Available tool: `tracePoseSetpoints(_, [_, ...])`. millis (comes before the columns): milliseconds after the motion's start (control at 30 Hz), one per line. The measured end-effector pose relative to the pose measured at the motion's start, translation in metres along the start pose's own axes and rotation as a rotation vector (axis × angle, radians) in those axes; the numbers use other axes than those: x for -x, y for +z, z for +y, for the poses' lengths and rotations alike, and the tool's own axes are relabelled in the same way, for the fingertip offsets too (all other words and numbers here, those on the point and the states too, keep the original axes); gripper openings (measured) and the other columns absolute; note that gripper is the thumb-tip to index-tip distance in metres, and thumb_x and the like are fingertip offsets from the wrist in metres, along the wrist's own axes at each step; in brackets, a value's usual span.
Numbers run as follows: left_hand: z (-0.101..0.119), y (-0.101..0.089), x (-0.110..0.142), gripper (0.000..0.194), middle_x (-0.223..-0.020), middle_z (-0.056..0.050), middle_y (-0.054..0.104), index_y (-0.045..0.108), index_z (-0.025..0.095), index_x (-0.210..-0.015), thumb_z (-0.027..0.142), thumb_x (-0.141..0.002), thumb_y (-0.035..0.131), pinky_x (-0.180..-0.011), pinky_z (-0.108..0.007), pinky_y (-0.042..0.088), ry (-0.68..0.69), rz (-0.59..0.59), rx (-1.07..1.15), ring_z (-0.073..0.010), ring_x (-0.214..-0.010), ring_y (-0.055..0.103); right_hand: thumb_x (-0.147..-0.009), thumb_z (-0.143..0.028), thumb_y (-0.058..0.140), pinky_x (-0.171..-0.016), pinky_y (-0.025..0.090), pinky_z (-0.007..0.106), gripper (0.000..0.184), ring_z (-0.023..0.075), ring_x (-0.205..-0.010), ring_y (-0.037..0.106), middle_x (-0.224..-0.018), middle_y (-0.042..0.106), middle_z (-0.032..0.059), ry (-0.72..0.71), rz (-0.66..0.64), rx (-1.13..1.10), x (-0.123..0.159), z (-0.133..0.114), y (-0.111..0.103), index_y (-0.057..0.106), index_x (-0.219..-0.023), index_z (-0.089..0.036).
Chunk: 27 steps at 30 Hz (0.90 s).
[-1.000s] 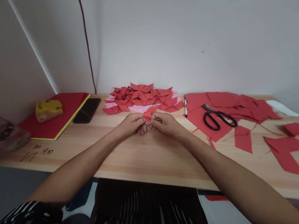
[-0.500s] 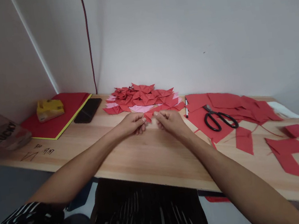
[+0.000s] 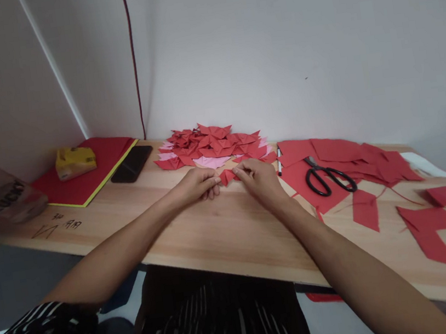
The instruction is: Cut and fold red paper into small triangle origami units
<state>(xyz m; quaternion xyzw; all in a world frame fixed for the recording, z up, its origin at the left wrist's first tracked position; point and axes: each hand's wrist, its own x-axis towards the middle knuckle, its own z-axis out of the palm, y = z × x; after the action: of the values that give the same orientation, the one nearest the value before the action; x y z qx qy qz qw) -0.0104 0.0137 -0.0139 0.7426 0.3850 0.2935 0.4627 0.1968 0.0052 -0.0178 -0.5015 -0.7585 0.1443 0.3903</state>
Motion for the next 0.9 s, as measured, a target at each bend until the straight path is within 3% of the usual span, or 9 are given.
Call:
tracePoseSetpoints(200, [0.001, -0.001, 0.000, 0.019, -0.059, -0.001, 0.063, 0.062, 0.011, -0.072, 0.020, -0.087, 0.053, -0.043, -0.014, 0.038, -0.007, 0.104, 0.008, -0.0051, -0.044, 0.053, -0.089, -0.038, 0.053, -0.061, 0.039, 0.030, 0.028, 0.0170, -0.063, 0.053, -0.066, 0.061, 0.0028, 0.012, 0.043, 0.029, -0.001, 0.001, 0.000, 0.058, -0.068, -0.020])
tracePoseSetpoints(333, [-0.002, 0.000, -0.003, 0.010, -0.069, -0.005, 0.067, 0.057, 0.012, -0.081, 0.018, -0.088, 0.054, -0.048, -0.017, 0.047, -0.026, 0.166, 0.103, -0.0091, -0.054, 0.063, -0.089, -0.036, 0.053, -0.063, 0.038, 0.030, 0.026, 0.0171, -0.064, 0.052, -0.069, 0.061, 0.0031, 0.006, 0.064, 0.044, 0.000, -0.001, 0.001, 0.058, -0.069, -0.020])
tracePoseSetpoints(433, [-0.007, 0.002, -0.006, 0.004, -0.074, -0.006, 0.069, 0.054, 0.012, -0.084, 0.015, -0.085, 0.057, -0.051, -0.019, 0.051, -0.020, 0.176, 0.177, -0.0111, -0.059, 0.066, -0.088, -0.033, 0.054, -0.063, 0.038, 0.030, 0.024, 0.0167, -0.063, 0.051, -0.067, 0.059, 0.0022, 0.003, 0.073, 0.055, 0.001, -0.004, 0.001, 0.057, -0.068, -0.020])
tracePoseSetpoints(800, [-0.012, 0.002, -0.008, 0.018, -0.074, -0.001, 0.067, 0.053, 0.015, -0.094, 0.013, -0.079, 0.062, -0.047, -0.015, 0.045, 0.034, 0.207, 0.192, -0.0112, -0.058, 0.067, -0.088, -0.034, 0.053, -0.062, 0.038, 0.031, 0.024, 0.0168, -0.062, 0.051, -0.067, 0.061, 0.0030, -0.005, 0.060, 0.056, 0.003, -0.007, 0.002, 0.058, -0.068, -0.020])
tracePoseSetpoints(900, [-0.013, 0.002, -0.008, 0.014, -0.073, -0.002, 0.067, 0.055, 0.014, -0.090, 0.010, -0.078, 0.062, -0.049, -0.015, 0.045, 0.019, 0.209, 0.191, -0.0103, -0.058, 0.067, -0.088, -0.035, 0.053, -0.063, 0.038, 0.031, 0.025, 0.0169, -0.061, 0.051, -0.067, 0.060, 0.0029, -0.010, 0.055, 0.056, 0.003, -0.008, 0.002, 0.057, -0.068, -0.021])
